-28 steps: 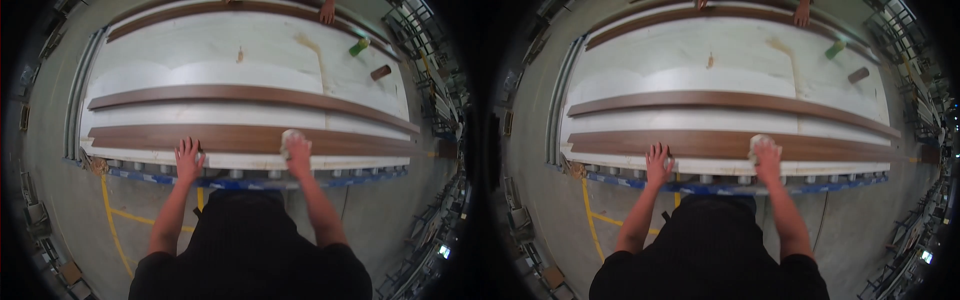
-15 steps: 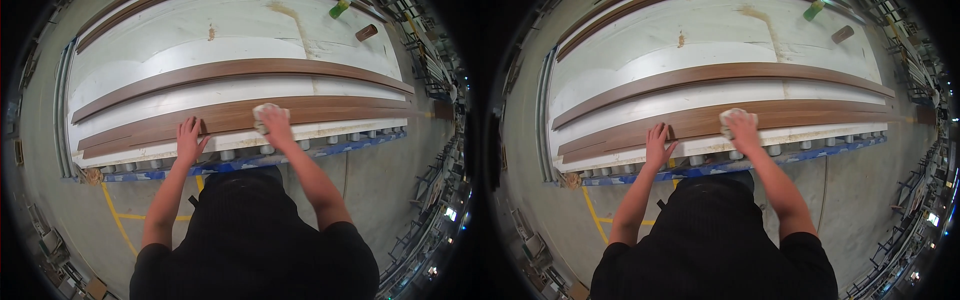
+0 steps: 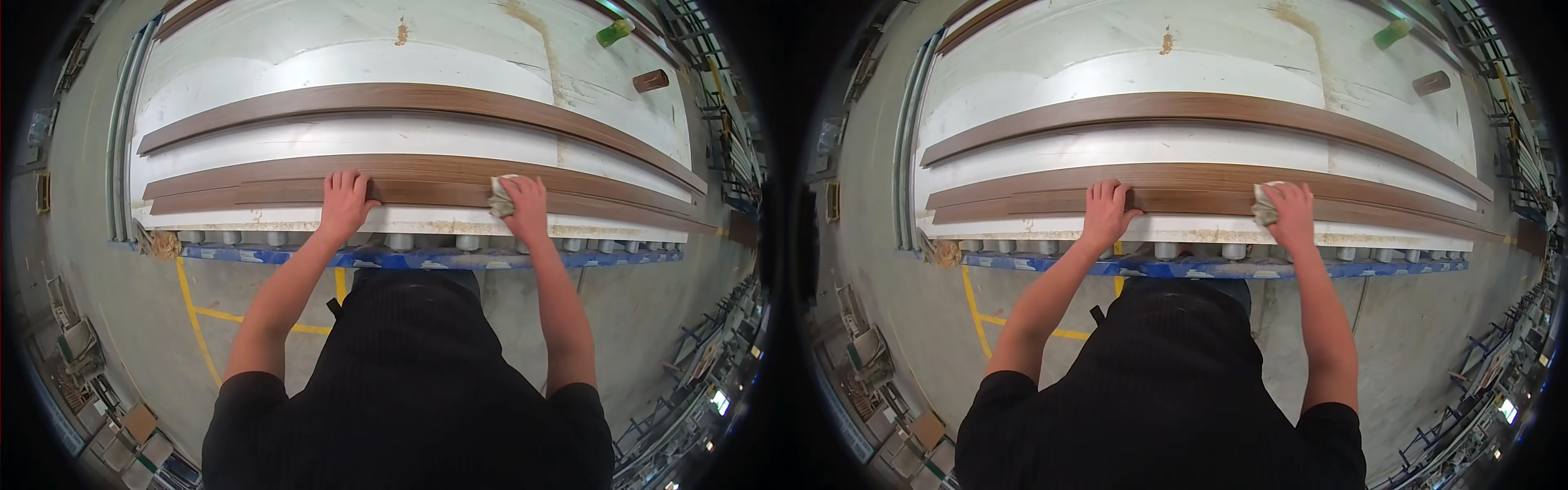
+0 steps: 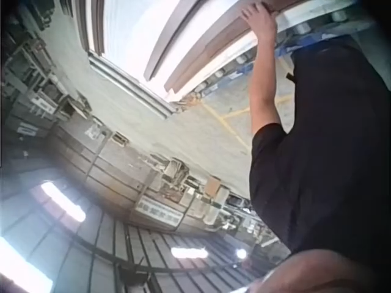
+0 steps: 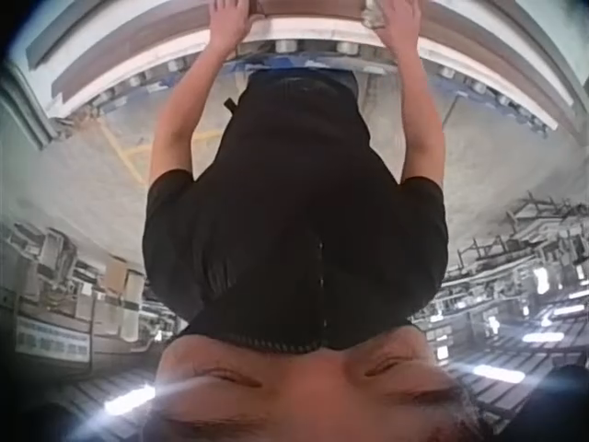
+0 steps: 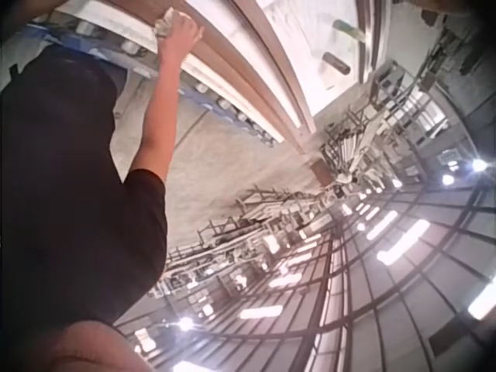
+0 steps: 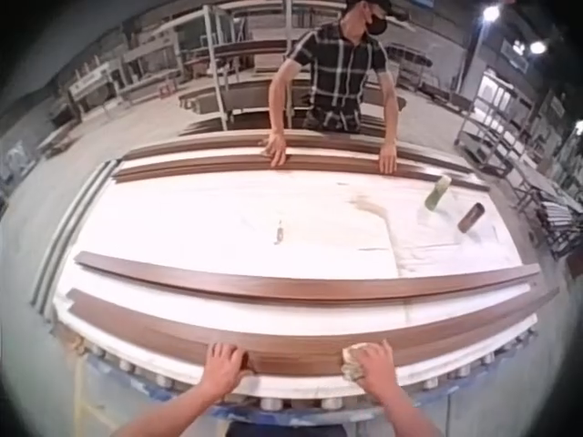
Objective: Wiping down long wooden or composite planks with a cloth and transferring them to a storage rack.
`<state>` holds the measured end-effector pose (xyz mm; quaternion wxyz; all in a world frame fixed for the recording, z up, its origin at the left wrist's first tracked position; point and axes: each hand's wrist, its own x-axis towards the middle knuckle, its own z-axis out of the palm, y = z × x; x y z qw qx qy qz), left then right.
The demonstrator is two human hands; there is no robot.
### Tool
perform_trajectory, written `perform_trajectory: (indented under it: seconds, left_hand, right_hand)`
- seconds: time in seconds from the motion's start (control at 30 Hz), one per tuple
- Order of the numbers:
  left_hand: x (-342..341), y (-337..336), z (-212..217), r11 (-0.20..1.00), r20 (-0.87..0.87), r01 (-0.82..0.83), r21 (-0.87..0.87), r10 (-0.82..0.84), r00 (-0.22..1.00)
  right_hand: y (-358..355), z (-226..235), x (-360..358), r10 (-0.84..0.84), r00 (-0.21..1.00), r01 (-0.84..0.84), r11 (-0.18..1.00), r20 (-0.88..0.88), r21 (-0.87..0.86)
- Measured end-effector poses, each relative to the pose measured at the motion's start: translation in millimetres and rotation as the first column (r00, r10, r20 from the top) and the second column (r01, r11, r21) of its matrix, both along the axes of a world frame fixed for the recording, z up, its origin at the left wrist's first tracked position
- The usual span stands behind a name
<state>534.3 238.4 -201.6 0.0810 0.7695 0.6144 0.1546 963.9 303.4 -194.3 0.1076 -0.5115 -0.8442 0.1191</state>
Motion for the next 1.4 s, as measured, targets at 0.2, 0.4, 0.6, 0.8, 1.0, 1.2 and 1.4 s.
perform_trajectory:
  seconds: [0.2, 0.4, 0.6, 0.8, 1.0, 1.2, 1.4]
  left_hand:
    - [12, 26, 7, 0.975, 0.074, 0.099, -0.198, -0.086, 0.994]
    - [82, 46, 16, 0.941, 0.097, 0.240, -0.239, -0.223, 0.970]
    - [47, 47, 39, 0.960, 0.030, 0.105, -0.261, -0.100, 0.995]
    - [-24, 36, 100, 0.951, 0.005, 0.062, -0.304, -0.064, 0.998]
    - [-85, 6, 152, 0.956, -0.075, -0.006, -0.293, -0.017, 0.997]
    - [-157, 3, 152, 0.984, -0.217, -0.075, -0.159, 0.040, 0.975]
    - [-207, 1, 132, 0.972, -0.330, -0.195, -0.130, 0.143, 0.933]
  right_hand:
    - [9, -13, 45, -0.020, 0.998, 0.026, 0.995, 0.062, -0.098]
    - [10, -10, 33, 0.029, 0.999, -0.032, 0.994, -0.036, -0.104]
    - [1, 13, 89, -0.048, 0.999, 0.048, 0.994, 0.005, 0.095]
    - [-17, -70, 209, -0.755, 0.085, 0.995, 0.033, -0.650, 0.091]
    - [9, -37, 255, -0.327, -0.567, 0.695, 0.304, -0.756, -0.652]
    - [-18, -3, 303, -0.501, -0.679, 0.262, 0.517, -0.537, -0.815]
    - [11, -25, 281, -0.464, -0.721, 0.200, 0.572, -0.515, -0.795]
